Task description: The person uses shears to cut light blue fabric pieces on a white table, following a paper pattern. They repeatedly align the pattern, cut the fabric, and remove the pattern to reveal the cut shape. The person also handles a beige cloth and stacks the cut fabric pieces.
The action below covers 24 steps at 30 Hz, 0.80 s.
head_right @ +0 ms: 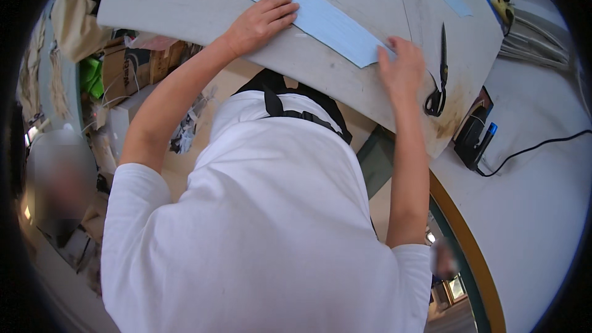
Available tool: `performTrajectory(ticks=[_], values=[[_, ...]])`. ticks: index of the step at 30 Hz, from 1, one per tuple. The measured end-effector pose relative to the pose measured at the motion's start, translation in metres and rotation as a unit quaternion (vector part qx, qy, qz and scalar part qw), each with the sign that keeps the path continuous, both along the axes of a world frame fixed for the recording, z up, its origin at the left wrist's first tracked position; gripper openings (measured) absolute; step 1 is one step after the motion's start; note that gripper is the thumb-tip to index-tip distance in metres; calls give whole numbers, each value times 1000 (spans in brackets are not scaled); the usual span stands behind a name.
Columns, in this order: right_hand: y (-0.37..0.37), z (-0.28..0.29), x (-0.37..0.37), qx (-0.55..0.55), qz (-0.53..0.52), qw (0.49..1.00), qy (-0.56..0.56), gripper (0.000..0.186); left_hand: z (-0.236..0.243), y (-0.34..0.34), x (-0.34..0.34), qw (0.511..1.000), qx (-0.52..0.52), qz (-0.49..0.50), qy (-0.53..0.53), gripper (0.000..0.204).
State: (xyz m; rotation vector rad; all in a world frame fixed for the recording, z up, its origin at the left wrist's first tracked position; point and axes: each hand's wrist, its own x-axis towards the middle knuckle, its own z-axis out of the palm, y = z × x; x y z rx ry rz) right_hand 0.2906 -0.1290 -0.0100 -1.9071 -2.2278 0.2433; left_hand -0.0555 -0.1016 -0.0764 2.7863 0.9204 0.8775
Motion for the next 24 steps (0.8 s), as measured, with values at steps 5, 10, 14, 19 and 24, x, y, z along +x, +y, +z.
performTrajectory(ticks=[5, 10, 14, 19, 24], values=[[1, -16, -100, -11, 68, 973, 218, 10, 3, 3, -5, 999, 5, -16, 27, 35], [30, -47, -128, 62, 108, 972, 199, 5, -2, 7, -7, 999, -2, -25, 27, 35], [33, -53, -127, 64, 111, 973, 190, 4, -6, 9, -5, 1000, -4, -23, 9, 36], [36, -39, -133, 43, 95, 973, 207, 4, -9, 9, -5, 1000, 2, -18, 12, 34], [47, -56, -132, 80, 123, 970, 194, 5, -6, 13, -5, 999, 11, -29, 22, 34]])
